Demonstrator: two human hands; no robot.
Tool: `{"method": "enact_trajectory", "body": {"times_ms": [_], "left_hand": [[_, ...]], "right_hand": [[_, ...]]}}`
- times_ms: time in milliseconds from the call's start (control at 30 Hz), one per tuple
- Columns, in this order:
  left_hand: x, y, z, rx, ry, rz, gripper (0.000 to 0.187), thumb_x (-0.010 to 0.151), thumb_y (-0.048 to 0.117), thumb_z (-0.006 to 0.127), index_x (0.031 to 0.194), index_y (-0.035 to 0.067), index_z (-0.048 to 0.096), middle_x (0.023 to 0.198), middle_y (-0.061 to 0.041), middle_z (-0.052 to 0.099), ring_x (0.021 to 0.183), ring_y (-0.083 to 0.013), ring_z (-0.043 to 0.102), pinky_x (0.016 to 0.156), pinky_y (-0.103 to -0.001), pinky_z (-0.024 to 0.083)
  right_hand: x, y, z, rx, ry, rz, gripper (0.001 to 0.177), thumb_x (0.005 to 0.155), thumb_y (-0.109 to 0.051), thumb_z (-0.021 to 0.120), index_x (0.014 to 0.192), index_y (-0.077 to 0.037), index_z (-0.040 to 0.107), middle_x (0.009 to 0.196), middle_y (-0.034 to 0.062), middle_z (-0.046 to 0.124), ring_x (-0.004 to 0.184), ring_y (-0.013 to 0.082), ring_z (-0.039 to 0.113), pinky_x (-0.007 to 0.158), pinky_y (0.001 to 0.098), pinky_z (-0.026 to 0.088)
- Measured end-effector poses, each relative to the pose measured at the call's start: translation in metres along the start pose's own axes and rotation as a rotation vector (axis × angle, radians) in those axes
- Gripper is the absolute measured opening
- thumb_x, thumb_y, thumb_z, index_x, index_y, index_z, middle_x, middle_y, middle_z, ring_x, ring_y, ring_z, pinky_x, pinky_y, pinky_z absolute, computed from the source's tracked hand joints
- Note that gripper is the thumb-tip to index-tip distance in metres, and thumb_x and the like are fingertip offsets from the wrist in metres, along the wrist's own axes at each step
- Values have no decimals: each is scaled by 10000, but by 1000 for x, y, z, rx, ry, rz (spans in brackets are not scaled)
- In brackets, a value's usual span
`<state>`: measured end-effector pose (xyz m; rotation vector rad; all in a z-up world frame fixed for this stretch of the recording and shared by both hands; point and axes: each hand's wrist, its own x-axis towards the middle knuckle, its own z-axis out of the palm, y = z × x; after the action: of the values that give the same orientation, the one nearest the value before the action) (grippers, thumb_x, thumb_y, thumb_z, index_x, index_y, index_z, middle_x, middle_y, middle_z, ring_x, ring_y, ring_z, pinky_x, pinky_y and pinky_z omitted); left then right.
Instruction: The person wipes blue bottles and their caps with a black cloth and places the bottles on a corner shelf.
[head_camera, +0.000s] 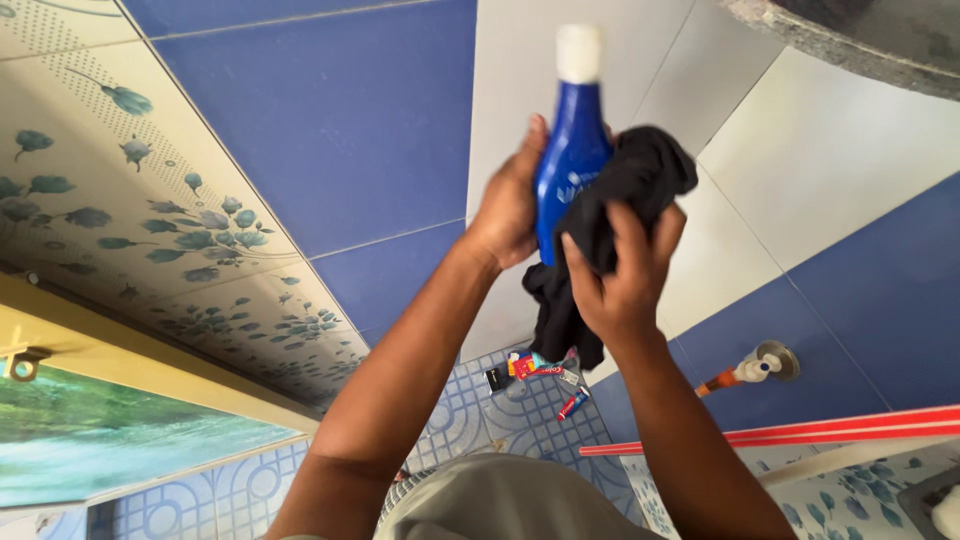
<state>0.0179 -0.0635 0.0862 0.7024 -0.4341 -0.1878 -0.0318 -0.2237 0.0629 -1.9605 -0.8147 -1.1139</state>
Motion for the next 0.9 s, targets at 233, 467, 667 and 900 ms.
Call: {"method": "enact_trajectory", "body": {"times_ms": [233,467,667,900], "left_hand": [[-1,-23,6,276,198,-61,621,1076,512,452,1198,-65,648,1030,-174,700,901,-171,668,841,-333,577],[-8,-3,0,187,249,-23,603,1066,517,405,1129,-33,643,942,-151,702,800,-172,700,749,-326,604],[-5,-16,7,226,331,-74,635,1060,531,427,1057,-60,661,812,-160,701,627,-168,678,602,-312,590],[-2,-2,5,175,472,-32,548,1041,501,481,891,-7,623,718,-109,655,580,-159,660,571,-321,593]], "right_hand": [[9,7,13,24,20,117,496,1070,-106,640,1505,48,461,1427,275,383,1361,434,445,1176,508,380],[-28,15,8,40,-139,-23,322,1028,-110,629,1338,-44,572,1344,253,429,1292,412,528,1114,445,451],[-12,33,13,249,50,293,405,1106,-96,534,1486,22,462,1305,175,521,1224,307,559,1100,415,454],[-34,17,11,228,-18,210,513,1045,-88,592,1496,61,400,1300,169,483,1231,281,523,1101,412,423]]}}
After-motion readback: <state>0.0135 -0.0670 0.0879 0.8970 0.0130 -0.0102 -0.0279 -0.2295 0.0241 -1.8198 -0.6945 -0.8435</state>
